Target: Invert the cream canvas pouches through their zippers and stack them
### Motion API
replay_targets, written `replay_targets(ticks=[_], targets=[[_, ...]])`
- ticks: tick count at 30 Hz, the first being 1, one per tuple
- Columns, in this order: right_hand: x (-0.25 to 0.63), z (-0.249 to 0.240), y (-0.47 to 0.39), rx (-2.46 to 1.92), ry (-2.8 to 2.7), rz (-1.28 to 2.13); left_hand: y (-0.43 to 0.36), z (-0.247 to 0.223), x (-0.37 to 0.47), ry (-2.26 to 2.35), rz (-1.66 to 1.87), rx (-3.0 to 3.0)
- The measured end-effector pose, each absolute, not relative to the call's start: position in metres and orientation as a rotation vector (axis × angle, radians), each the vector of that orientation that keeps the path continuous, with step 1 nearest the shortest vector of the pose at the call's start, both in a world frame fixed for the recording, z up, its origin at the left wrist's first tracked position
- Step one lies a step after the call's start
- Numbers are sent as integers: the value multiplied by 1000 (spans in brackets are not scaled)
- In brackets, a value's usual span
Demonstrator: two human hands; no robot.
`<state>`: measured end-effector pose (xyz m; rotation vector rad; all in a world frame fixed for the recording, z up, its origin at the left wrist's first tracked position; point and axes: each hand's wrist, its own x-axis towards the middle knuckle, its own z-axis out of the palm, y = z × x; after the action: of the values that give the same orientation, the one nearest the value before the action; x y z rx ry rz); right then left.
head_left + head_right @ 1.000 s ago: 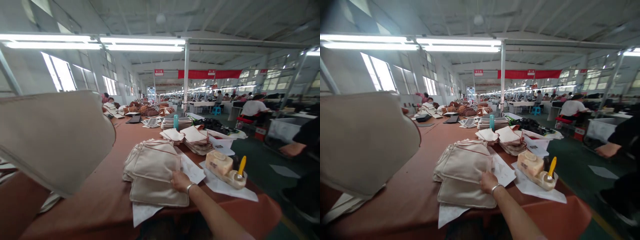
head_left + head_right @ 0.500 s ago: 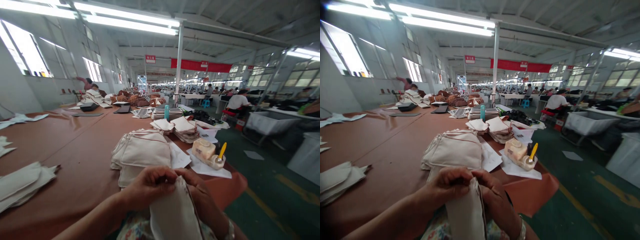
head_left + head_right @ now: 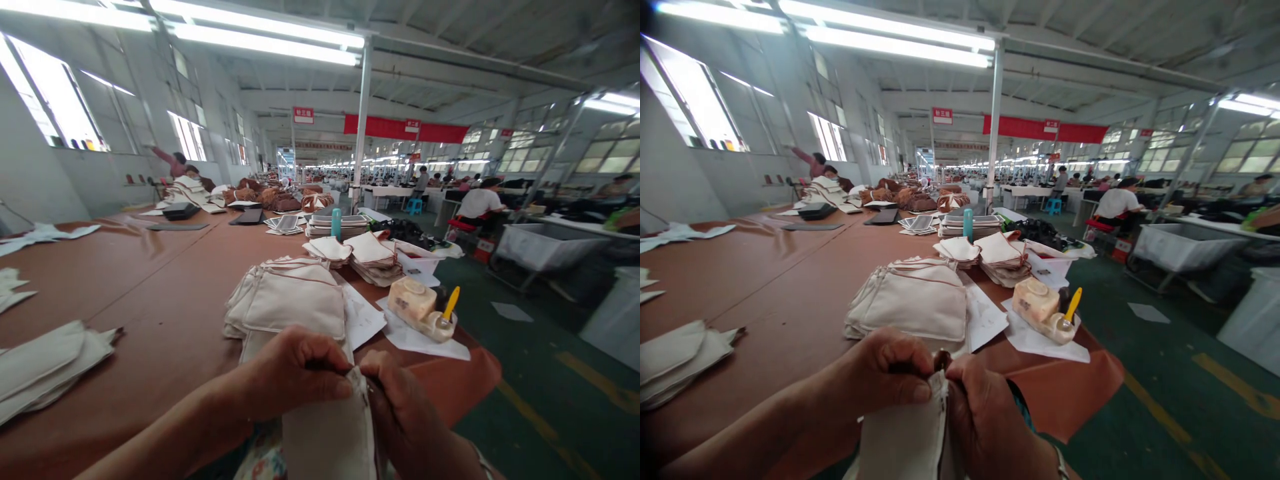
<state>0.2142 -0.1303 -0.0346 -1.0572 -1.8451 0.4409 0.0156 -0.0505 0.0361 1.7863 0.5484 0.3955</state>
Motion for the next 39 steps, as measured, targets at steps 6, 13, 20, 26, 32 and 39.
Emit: replay_targets(ticks=[6,13,20,26,32,39], targets=[[219,-30,-122,-1093,-2100,-47,-36,29,9,441,376,2220],[207,-48,-129,-1232,-1950,437,-38,-12,0,412,319,1919],[207,-56,-146,-1243,-1757,757,-63,-28,-1,504,308,1470],[206,-51,-143,-1244,-1718,949,-58,-36,6,523,282,1409],[205,-54,-134,-1203,-1826,814,-54,-39,7,544,301,1357],[208,-60,-123,-1196,-1860,803,-45,-44,8,582,301,1268]])
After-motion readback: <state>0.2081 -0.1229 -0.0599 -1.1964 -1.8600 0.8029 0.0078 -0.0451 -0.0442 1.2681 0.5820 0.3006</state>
